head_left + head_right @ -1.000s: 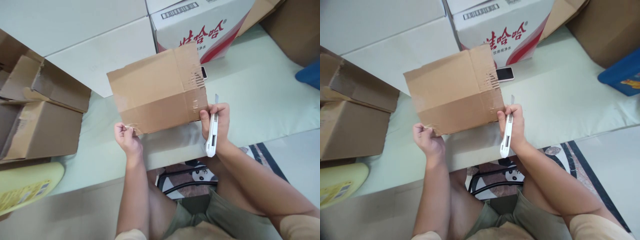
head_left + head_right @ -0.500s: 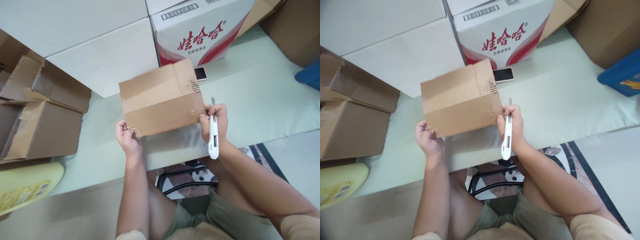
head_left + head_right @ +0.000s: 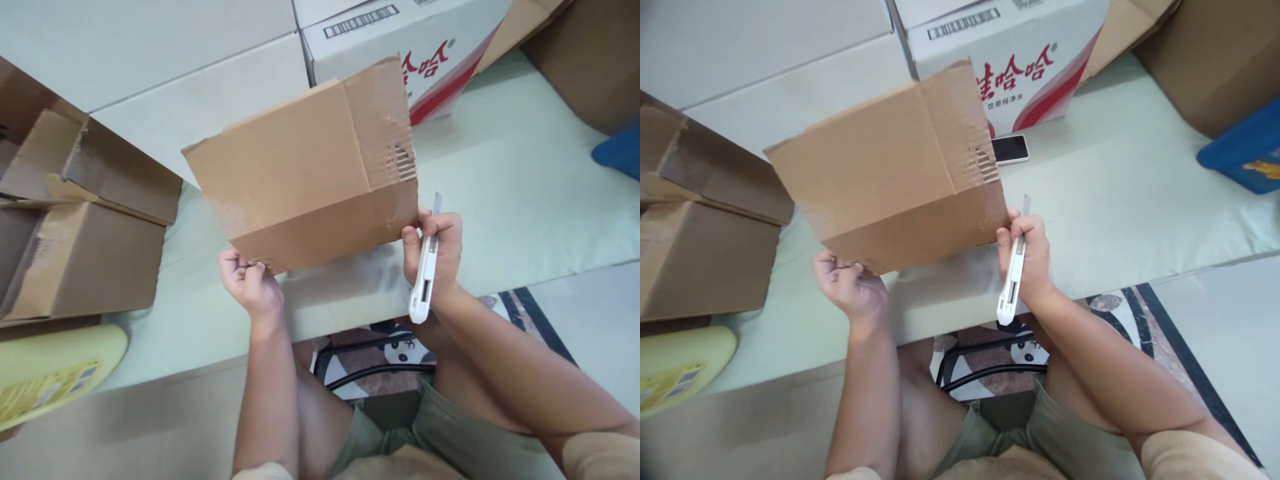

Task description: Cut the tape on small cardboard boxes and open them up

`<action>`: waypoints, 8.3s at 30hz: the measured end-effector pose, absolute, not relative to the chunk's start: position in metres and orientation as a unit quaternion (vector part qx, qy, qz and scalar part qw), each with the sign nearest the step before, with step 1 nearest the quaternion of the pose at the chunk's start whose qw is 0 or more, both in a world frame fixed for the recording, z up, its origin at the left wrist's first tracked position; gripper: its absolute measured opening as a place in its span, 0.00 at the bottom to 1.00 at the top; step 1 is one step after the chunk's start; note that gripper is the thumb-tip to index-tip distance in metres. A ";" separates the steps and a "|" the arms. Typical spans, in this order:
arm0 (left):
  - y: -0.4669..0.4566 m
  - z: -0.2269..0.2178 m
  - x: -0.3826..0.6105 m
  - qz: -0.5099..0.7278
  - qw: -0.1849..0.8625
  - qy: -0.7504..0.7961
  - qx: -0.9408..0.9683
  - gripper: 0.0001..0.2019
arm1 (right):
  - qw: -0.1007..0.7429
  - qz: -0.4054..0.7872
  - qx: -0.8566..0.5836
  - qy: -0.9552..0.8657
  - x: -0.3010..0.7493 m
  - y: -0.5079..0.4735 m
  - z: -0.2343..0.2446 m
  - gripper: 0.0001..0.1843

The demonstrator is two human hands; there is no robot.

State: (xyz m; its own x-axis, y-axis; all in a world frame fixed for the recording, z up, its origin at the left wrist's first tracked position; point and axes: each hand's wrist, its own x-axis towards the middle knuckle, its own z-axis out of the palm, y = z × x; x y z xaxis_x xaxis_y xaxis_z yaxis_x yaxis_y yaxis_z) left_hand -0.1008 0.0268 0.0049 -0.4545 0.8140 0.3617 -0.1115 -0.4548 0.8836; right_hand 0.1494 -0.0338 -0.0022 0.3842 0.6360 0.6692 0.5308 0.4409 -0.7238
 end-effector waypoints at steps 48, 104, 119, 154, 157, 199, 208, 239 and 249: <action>0.023 0.015 -0.090 0.706 0.337 0.508 0.361 0.11 | 0.574 0.101 -0.577 -0.573 0.151 -0.042 0.022 0.12; 0.022 0.015 -0.088 0.708 0.336 0.507 0.360 0.10 | 0.566 0.170 -0.593 -0.547 0.150 -0.039 0.023 0.10; 0.022 0.016 -0.088 0.710 0.351 0.504 0.344 0.08 | 0.558 0.178 -0.600 -0.545 0.151 -0.040 0.022 0.09; 0.022 0.013 -0.089 0.703 0.355 0.507 0.350 0.08 | 0.546 0.208 -0.614 -0.531 0.151 -0.041 0.020 0.10; 0.022 0.012 -0.088 0.701 0.354 0.509 0.352 0.09 | 0.541 0.218 -0.623 -0.522 0.150 -0.041 0.021 0.10; 0.023 0.013 -0.086 0.694 0.350 0.523 0.351 0.08 | 0.528 0.243 -0.631 -0.515 0.152 -0.039 0.022 0.09; 0.023 0.008 -0.088 0.691 0.342 0.517 0.373 0.09 | 0.526 0.257 -0.627 -0.515 0.153 -0.040 0.019 0.09; 0.026 0.004 -0.089 0.696 0.340 0.521 0.359 0.08 | 0.520 0.271 -0.626 -0.514 0.153 -0.039 0.020 0.08; 0.026 0.004 -0.088 0.700 0.342 0.514 0.358 0.08 | 0.516 0.272 -0.628 -0.515 0.153 -0.038 0.019 0.08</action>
State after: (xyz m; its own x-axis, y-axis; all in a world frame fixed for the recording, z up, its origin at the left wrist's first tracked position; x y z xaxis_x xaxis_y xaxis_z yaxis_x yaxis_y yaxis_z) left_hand -0.0878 0.0255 0.0038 -0.5104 0.8468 0.1495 -0.1106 -0.2370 0.9652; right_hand 0.1532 -0.0378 0.0190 0.3215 0.9274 0.1914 0.3663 0.0646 -0.9282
